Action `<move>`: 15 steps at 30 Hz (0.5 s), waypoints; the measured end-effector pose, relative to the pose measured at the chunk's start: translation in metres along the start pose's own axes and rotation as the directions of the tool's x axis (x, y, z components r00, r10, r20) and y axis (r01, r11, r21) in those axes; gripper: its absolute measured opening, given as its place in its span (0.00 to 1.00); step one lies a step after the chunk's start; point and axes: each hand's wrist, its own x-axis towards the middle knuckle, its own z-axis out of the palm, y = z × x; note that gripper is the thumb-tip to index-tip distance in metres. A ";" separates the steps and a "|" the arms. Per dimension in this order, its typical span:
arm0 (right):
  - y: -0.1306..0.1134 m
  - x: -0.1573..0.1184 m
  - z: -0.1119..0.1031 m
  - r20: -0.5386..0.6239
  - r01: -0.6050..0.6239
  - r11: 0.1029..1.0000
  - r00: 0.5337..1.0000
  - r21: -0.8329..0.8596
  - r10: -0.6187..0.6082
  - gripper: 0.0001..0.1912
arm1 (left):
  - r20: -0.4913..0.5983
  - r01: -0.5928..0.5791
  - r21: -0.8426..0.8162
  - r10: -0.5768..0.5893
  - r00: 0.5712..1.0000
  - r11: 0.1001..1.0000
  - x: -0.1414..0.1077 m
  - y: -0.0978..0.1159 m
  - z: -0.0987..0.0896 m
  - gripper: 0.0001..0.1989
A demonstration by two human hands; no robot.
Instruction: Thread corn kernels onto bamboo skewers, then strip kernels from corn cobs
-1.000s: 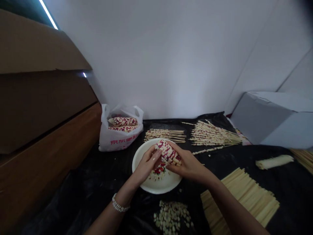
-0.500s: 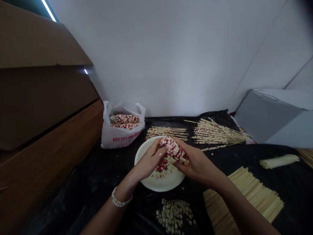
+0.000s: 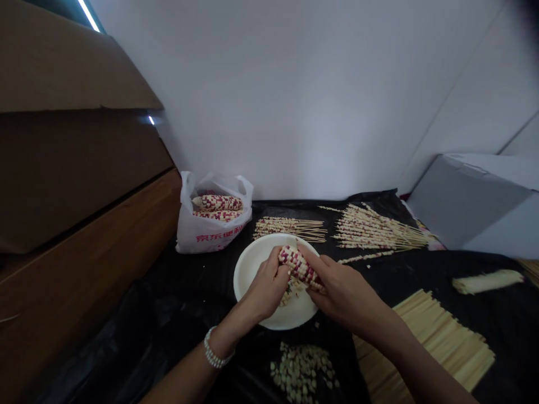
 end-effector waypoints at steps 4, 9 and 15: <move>0.002 0.003 0.000 -0.037 0.098 0.950 0.995 0.297 -0.092 0.43 | -0.045 0.010 -0.124 -0.016 0.999 0.992 0.000 -0.004 -0.003 0.12; 0.003 0.007 -0.006 -0.036 0.065 0.917 0.998 0.394 -0.055 0.42 | 0.241 0.234 -0.444 -0.137 0.961 0.865 0.005 0.001 -0.014 0.22; 0.006 0.004 -0.002 -0.042 0.054 0.954 0.998 0.296 -0.043 0.42 | 0.216 0.243 -0.395 -0.167 0.962 0.886 0.005 0.001 -0.017 0.17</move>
